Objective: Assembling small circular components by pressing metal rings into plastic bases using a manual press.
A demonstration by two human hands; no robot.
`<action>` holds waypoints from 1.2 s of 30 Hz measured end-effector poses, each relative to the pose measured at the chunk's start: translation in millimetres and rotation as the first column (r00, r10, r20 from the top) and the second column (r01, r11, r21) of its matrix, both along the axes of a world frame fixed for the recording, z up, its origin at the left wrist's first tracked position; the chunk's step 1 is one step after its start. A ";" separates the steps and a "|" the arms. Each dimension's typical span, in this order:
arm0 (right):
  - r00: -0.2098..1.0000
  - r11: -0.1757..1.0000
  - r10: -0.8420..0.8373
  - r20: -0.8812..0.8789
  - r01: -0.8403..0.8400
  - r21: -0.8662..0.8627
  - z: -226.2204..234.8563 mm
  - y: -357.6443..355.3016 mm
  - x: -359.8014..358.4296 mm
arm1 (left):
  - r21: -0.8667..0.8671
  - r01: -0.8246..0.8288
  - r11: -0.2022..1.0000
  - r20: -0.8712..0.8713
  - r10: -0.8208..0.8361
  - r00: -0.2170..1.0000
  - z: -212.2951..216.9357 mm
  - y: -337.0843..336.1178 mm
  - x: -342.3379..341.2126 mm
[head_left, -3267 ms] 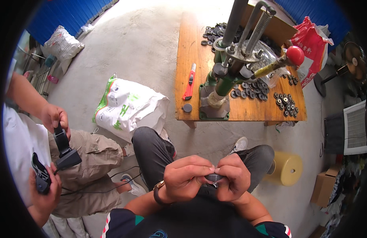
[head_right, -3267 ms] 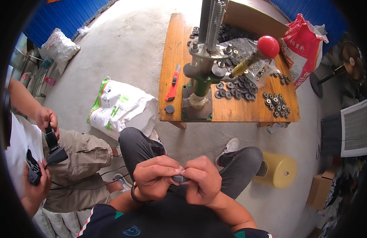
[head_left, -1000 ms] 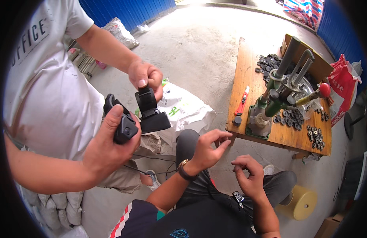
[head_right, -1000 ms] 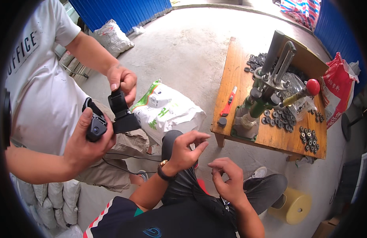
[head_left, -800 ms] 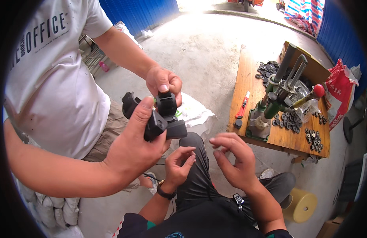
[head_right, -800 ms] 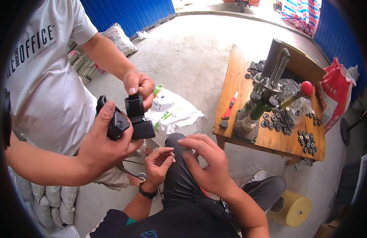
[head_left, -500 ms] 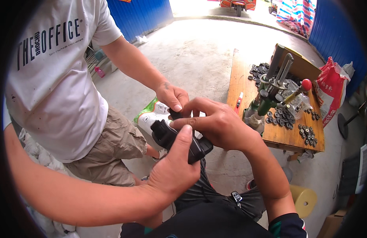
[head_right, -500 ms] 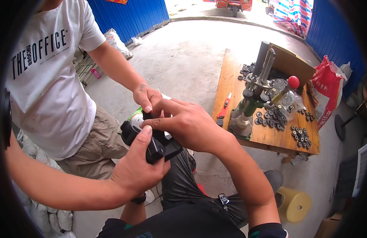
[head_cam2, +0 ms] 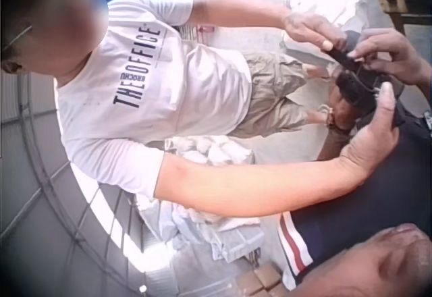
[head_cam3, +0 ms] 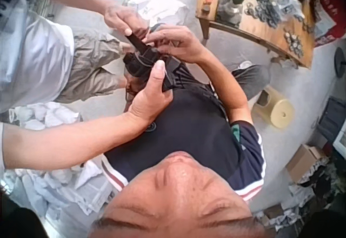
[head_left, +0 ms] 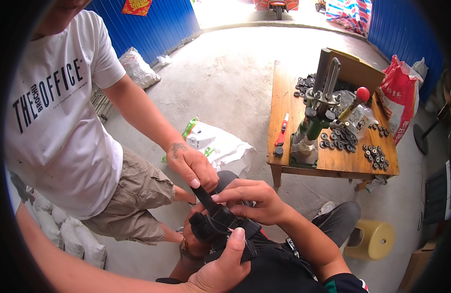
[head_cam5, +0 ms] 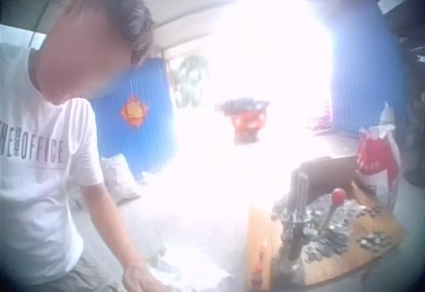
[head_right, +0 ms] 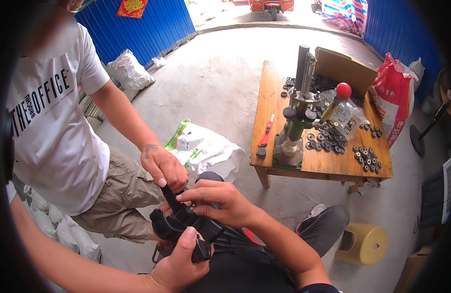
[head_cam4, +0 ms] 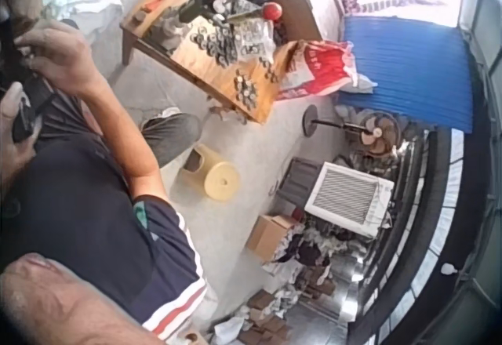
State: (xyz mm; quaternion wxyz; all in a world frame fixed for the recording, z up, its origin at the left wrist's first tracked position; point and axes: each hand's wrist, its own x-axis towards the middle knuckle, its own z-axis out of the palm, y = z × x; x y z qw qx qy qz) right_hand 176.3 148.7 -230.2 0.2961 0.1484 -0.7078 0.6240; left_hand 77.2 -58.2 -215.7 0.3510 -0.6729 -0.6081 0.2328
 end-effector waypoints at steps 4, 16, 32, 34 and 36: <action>0.989 0.849 0.130 -0.071 -0.149 -0.507 -41.9 -20.3 8.2 | 0.051 0.025 0.998 0.143 -0.033 0.989 15.3 20.1 -16.2; 0.852 0.872 -0.477 -0.215 0.428 -0.237 -55.7 -37.2 -35.0 | 0.050 -0.039 0.998 0.982 -0.042 0.185 73.4 82.1 -11.5; 0.831 0.885 -0.454 -0.320 0.463 -0.052 -41.4 -61.0 -10.9 | -0.114 0.362 0.925 0.956 0.003 0.292 113.9 57.7 -25.5; 0.815 0.863 -0.441 -0.376 0.500 0.070 -33.6 -61.6 -4.1 | -0.117 0.355 0.927 0.961 0.016 0.275 112.9 53.0 -22.9; 0.805 0.850 -0.444 -0.393 0.518 0.100 -25.0 -65.4 0.9 | -0.201 0.147 0.968 0.953 0.159 0.257 99.2 47.4 -25.8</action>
